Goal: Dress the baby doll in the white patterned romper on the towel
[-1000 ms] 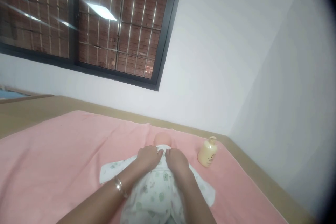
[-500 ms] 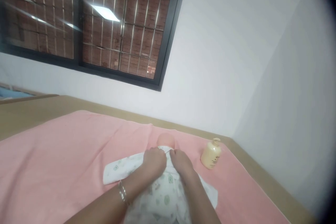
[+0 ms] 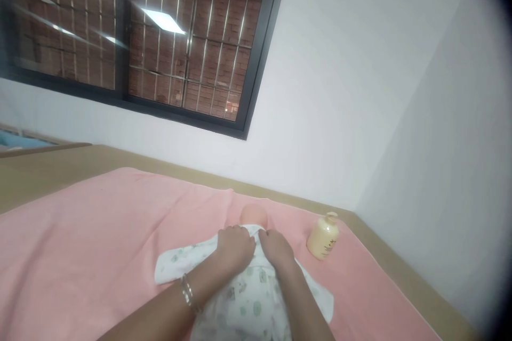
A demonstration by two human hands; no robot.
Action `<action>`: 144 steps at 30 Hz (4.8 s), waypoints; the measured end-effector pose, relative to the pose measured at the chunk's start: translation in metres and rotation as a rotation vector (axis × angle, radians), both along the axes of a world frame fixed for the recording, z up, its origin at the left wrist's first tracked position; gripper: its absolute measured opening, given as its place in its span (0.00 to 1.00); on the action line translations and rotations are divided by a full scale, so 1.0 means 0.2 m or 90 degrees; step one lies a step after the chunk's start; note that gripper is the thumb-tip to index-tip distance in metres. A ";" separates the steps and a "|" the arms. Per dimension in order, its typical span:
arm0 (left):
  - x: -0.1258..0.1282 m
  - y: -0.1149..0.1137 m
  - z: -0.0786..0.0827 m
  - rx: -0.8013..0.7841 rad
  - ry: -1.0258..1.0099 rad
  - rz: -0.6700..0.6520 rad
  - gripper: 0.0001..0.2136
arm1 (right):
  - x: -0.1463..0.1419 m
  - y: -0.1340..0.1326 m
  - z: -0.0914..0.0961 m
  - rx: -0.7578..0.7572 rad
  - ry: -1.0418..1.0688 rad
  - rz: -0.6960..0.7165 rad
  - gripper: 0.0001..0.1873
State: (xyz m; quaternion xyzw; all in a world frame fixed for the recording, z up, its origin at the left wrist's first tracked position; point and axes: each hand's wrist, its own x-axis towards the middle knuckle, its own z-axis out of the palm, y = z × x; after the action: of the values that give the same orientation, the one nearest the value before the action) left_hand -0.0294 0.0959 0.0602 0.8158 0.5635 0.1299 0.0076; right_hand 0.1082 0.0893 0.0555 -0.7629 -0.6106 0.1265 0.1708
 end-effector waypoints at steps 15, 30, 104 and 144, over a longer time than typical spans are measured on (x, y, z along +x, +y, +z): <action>0.01 0.08 -0.02 -0.088 -0.110 0.018 0.28 | 0.03 0.03 -0.06 0.031 0.036 -0.043 0.30; -0.04 0.16 -0.03 -0.155 -0.185 -0.015 0.29 | 0.04 0.04 -0.08 0.034 0.027 -0.052 0.30; -0.02 0.11 -0.04 -0.077 -0.173 0.021 0.24 | -0.03 -0.07 0.06 0.030 -0.070 0.060 0.31; -0.02 0.04 0.03 -0.078 -0.052 -0.015 0.20 | -0.06 -0.13 0.15 0.007 -0.130 0.028 0.24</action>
State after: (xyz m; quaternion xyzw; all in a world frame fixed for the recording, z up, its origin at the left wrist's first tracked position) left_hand -0.0329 0.1045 0.0659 0.8144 0.5599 0.1283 0.0822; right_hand 0.0965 0.0624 0.0851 -0.7573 -0.6420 0.0487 0.1089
